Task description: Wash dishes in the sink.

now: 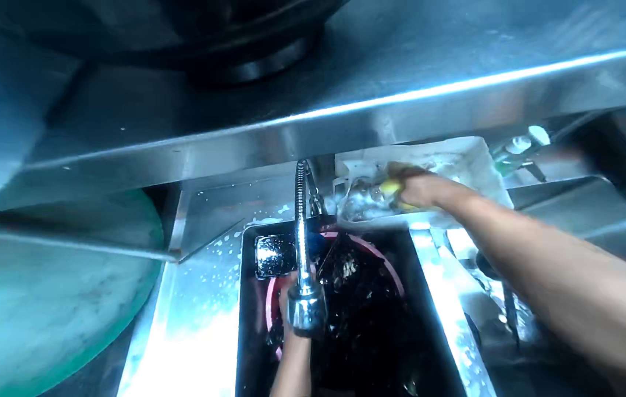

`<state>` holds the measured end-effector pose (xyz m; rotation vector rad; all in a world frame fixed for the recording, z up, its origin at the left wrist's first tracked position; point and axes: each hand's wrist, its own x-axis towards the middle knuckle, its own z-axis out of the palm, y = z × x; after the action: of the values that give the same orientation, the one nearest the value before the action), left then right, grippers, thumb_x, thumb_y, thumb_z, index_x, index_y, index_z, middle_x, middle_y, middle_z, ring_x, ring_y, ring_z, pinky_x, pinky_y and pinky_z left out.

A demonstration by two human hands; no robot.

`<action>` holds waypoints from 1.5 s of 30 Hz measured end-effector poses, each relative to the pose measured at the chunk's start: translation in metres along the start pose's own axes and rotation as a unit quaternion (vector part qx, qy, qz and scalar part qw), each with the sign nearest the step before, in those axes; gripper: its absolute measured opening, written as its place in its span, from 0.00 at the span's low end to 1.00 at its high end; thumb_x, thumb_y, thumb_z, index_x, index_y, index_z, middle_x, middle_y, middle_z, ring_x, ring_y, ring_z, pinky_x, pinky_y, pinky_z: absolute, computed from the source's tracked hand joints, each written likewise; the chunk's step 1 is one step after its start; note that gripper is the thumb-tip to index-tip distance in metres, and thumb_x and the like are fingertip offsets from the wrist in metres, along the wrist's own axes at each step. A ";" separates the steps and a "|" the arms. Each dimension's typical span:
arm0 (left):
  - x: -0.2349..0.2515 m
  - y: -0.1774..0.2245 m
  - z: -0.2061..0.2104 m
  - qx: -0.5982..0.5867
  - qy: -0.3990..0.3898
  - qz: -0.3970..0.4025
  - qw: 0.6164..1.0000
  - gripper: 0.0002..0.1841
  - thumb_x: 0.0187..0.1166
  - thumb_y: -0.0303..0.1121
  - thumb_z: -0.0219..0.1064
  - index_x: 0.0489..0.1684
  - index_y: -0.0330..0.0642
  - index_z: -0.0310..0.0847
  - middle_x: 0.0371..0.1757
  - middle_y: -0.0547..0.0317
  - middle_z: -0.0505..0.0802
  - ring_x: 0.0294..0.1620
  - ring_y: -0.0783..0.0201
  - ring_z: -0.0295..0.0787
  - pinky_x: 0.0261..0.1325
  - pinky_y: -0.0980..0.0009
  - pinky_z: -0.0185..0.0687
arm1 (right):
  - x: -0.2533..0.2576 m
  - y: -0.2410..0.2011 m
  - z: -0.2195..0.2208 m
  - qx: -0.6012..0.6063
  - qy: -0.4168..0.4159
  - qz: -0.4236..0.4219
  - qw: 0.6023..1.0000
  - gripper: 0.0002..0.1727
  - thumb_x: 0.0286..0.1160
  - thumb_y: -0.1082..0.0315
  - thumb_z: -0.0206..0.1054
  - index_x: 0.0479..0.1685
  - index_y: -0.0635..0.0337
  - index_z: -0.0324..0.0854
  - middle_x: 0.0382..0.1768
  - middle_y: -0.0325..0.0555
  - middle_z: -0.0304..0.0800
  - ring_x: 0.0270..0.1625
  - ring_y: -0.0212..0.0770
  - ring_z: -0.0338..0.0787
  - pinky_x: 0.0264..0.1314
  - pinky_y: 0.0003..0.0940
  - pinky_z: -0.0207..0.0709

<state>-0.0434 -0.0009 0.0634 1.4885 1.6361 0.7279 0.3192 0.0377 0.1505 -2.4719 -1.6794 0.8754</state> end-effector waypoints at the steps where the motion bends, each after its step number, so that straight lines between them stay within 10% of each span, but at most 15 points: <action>1: -0.008 0.003 -0.007 -0.036 0.027 0.023 0.999 0.15 0.78 0.37 0.73 0.49 0.31 0.87 0.41 0.50 0.94 0.45 0.65 0.91 0.56 0.66 0.87 | -0.024 -0.012 -0.010 0.072 0.078 0.000 0.994 0.22 0.73 0.63 0.69 0.68 0.49 0.86 0.61 0.58 0.90 0.66 0.62 0.87 0.66 0.73 0.76; 4: -0.030 0.016 -0.020 -0.153 0.064 0.032 0.986 0.23 0.68 0.34 0.73 0.59 0.29 0.78 0.47 0.53 0.91 0.49 0.71 0.89 0.57 0.73 0.86 | -0.105 -0.070 0.014 0.285 0.266 -0.061 0.919 0.20 0.73 0.68 0.66 0.65 0.57 0.85 0.50 0.53 0.92 0.48 0.49 0.92 0.51 0.59 0.86; 7: -0.042 0.030 -0.026 -0.219 0.035 -0.008 0.975 0.29 0.79 0.32 0.65 0.80 0.33 0.67 0.66 0.50 0.87 0.66 0.67 0.85 0.71 0.68 0.81 | -0.150 -0.142 0.108 0.424 0.181 -0.108 0.881 0.25 0.79 0.64 0.65 0.77 0.52 0.77 0.58 0.46 0.91 0.54 0.39 0.93 0.59 0.45 0.90; 10: -0.048 0.035 -0.034 -0.266 0.014 -0.052 0.963 0.21 0.94 0.39 0.49 0.70 0.34 0.77 0.55 0.47 0.92 0.55 0.61 0.91 0.62 0.60 0.88 | -0.161 -0.199 0.181 0.423 0.122 -0.137 0.887 0.32 0.86 0.49 0.56 0.86 0.54 0.70 0.85 0.46 0.73 0.90 0.41 0.66 0.96 0.47 0.54; 12: -0.053 0.026 -0.050 -0.210 -0.014 -0.076 0.975 0.26 0.95 0.45 0.45 0.62 0.31 0.82 0.51 0.43 0.92 0.52 0.57 0.91 0.60 0.56 0.87 | -0.154 -0.213 0.191 0.365 0.091 -0.061 0.925 0.35 0.86 0.46 0.55 0.91 0.49 0.64 0.93 0.43 0.58 0.97 0.48 0.48 0.98 0.58 0.35; 16: -0.046 0.017 -0.084 -0.207 -0.112 -0.090 0.968 0.32 0.94 0.55 0.37 0.75 0.38 0.76 0.62 0.47 0.90 0.61 0.59 0.88 0.66 0.56 0.84 | -0.175 -0.236 0.200 0.363 0.045 -0.122 0.923 0.27 0.90 0.56 0.50 0.85 0.46 0.73 0.90 0.42 0.66 0.93 0.47 0.61 0.93 0.52 0.57; 21: -0.047 0.016 -0.084 -0.099 -0.118 -0.090 0.984 0.31 0.94 0.52 0.44 0.54 0.32 0.87 0.44 0.43 0.92 0.45 0.54 0.90 0.51 0.51 0.86 | -0.167 -0.237 0.193 0.336 0.023 -0.090 0.937 0.25 0.92 0.54 0.47 0.77 0.51 0.80 0.81 0.49 0.78 0.86 0.50 0.72 0.89 0.54 0.63; 25: -0.045 0.012 -0.089 -0.139 -0.066 -0.060 0.986 0.26 0.95 0.46 0.47 0.48 0.32 0.86 0.36 0.47 0.92 0.37 0.59 0.90 0.44 0.57 0.89 | -0.182 -0.230 0.206 0.363 0.071 -0.192 0.909 0.22 0.89 0.65 0.50 0.71 0.54 0.85 0.85 0.41 0.73 0.91 0.42 0.65 0.94 0.46 0.58; 29: -0.067 0.029 -0.082 -0.042 -0.007 0.056 0.998 0.17 0.91 0.35 0.56 0.63 0.31 0.81 0.52 0.44 0.93 0.53 0.59 0.92 0.63 0.57 0.87 | -0.167 -0.213 0.202 0.368 0.152 -0.034 0.917 0.29 0.89 0.62 0.44 0.89 0.54 0.67 0.91 0.46 0.63 0.93 0.44 0.61 0.95 0.45 0.57; 37: -0.078 0.029 -0.080 -0.115 -0.007 -0.002 0.993 0.14 0.87 0.28 0.61 0.63 0.29 0.81 0.52 0.42 0.93 0.51 0.59 0.93 0.58 0.61 0.89 | -0.151 -0.188 0.205 0.297 0.103 0.042 0.948 0.34 0.89 0.57 0.45 0.96 0.49 0.53 0.97 0.40 0.45 0.98 0.50 0.39 0.98 0.55 0.40; 45: -0.054 0.027 -0.074 -0.116 -0.104 -0.054 0.986 0.25 0.94 0.46 0.49 0.64 0.32 0.82 0.55 0.43 0.92 0.55 0.57 0.90 0.62 0.55 0.86 | -0.177 -0.219 0.192 0.387 0.082 -0.028 0.918 0.29 0.90 0.57 0.46 0.87 0.58 0.66 0.91 0.50 0.62 0.92 0.46 0.63 0.92 0.47 0.62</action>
<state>-0.0925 -0.0429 0.1338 1.2554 1.4116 0.6537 -0.0013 -0.0775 0.1359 -1.8747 -1.0454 1.0270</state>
